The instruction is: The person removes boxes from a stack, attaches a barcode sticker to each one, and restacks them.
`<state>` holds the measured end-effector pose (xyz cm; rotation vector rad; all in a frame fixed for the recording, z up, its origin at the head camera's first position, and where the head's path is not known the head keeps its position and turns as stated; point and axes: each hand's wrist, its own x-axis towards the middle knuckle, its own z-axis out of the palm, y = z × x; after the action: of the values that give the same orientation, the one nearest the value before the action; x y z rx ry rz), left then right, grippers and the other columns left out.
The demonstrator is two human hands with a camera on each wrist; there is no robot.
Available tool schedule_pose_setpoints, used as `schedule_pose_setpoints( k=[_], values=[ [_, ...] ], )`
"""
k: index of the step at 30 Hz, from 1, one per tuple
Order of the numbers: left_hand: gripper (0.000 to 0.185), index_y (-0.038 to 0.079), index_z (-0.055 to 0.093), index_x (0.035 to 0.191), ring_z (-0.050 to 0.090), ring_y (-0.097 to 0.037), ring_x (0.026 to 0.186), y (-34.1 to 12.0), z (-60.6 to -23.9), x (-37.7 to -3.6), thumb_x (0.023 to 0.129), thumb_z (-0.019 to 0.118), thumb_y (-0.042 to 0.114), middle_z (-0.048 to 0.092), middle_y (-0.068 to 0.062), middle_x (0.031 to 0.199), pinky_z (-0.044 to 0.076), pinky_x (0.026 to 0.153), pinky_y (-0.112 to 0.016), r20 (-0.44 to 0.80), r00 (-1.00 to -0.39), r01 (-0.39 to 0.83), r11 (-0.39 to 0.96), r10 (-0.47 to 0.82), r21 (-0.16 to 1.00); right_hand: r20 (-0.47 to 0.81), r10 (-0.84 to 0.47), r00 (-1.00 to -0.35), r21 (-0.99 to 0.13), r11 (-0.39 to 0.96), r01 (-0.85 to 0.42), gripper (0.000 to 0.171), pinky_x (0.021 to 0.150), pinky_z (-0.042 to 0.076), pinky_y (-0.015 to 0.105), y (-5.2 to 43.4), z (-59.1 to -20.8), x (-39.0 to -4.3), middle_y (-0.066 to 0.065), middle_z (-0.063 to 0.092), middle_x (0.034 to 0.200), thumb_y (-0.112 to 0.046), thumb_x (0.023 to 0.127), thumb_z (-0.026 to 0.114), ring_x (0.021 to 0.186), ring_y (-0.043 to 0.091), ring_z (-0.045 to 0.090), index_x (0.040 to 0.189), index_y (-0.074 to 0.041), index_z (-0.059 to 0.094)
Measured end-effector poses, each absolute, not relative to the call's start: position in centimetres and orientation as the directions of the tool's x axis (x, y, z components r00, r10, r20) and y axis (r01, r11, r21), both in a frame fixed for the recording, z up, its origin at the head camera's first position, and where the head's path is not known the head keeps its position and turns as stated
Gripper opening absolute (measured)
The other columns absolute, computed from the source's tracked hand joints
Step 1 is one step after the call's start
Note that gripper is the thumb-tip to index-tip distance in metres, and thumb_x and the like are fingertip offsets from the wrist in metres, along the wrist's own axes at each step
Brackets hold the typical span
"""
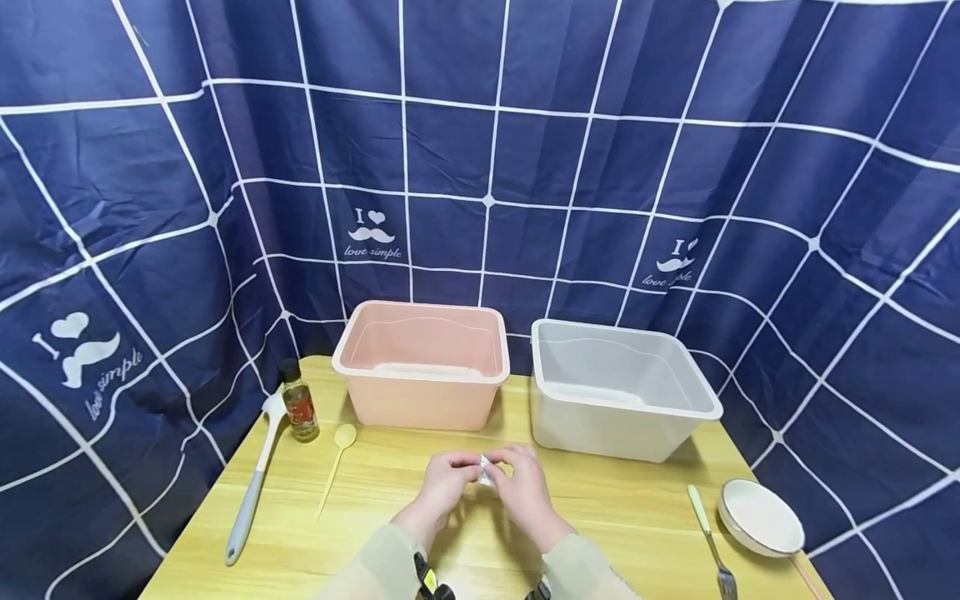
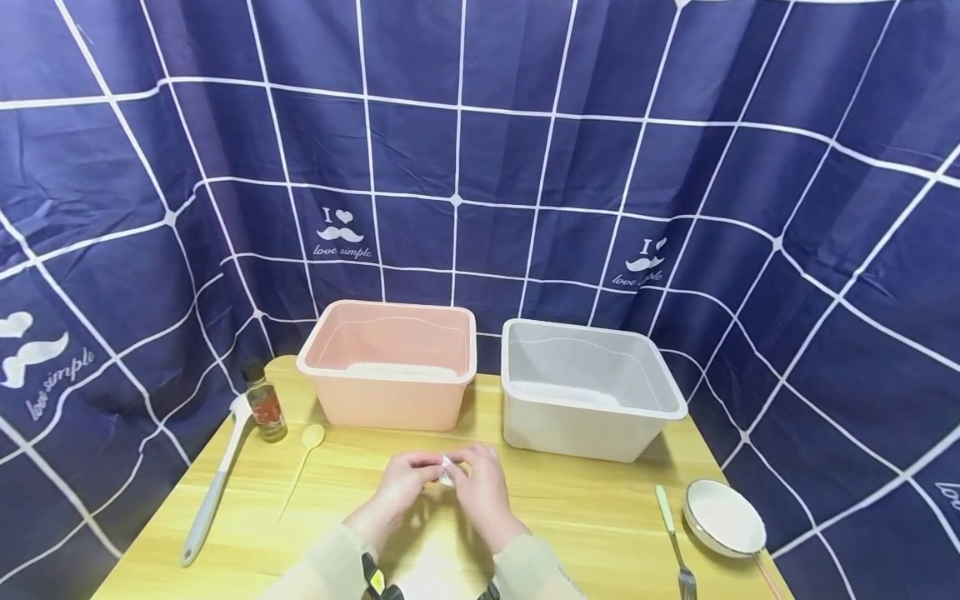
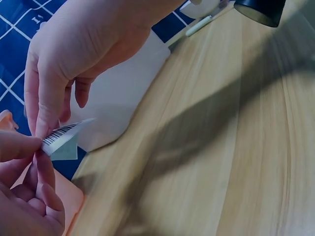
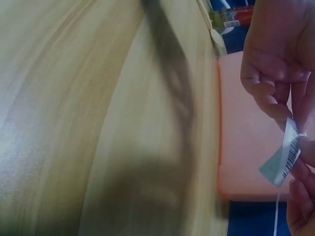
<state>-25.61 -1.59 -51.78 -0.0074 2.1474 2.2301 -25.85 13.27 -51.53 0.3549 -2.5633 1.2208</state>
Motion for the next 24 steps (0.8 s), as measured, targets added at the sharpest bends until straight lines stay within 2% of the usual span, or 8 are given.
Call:
schedule_pose_setpoints(
  k=[7,11,15,24],
  values=[
    [0.018,-0.012,0.071,0.098,0.062,-0.019,0.090,-1.5,-52.2,-25.4,0.082,0.069,-0.005,0.070,-0.014,0.094,0.051,0.080,-0.032,0.004,-0.998,0.001,-0.044,0.055,0.999,0.372,-0.118,-0.921,-0.682,0.638,-0.357,0.004,0.084,0.047,0.038,13.3,-52.0,-25.8,-0.009,0.063,0.091,-0.012,0.088,0.074,0.093,0.015,0.054,0.092,-0.010,0.074],
    [0.016,-0.013,0.071,0.096,0.062,-0.021,0.089,-1.4,-52.2,-25.2,0.082,0.069,-0.005,0.070,-0.017,0.096,0.052,0.080,-0.034,0.019,-0.998,0.017,-0.025,0.065,1.000,0.382,-0.135,-0.914,-0.656,0.657,-0.371,0.007,0.080,0.048,0.035,13.5,-52.4,-25.6,-0.010,0.063,0.090,-0.016,0.091,0.071,0.090,0.013,0.054,0.091,-0.010,0.073],
    [0.014,-0.012,0.071,0.094,0.063,-0.021,0.088,-1.4,-52.3,-25.2,0.082,0.069,-0.005,0.070,-0.016,0.097,0.053,0.078,-0.033,0.012,-0.998,0.011,-0.012,0.066,1.000,0.405,-0.149,-0.902,-0.626,0.674,-0.392,0.004,0.078,0.049,0.033,13.6,-52.6,-25.5,-0.009,0.063,0.090,-0.013,0.092,0.070,0.089,0.012,0.054,0.091,-0.012,0.073],
    [0.012,-0.011,0.072,0.093,0.062,-0.019,0.087,-1.4,-52.6,-25.1,0.082,0.068,-0.005,0.070,-0.015,0.094,0.053,0.079,-0.034,0.001,-0.997,0.002,0.019,0.076,1.000,0.461,-0.230,-0.857,-0.517,0.716,-0.470,0.005,0.077,0.050,0.033,13.6,-52.7,-25.3,-0.008,0.063,0.089,-0.008,0.086,0.074,0.089,0.013,0.054,0.089,-0.011,0.072]
  ],
)
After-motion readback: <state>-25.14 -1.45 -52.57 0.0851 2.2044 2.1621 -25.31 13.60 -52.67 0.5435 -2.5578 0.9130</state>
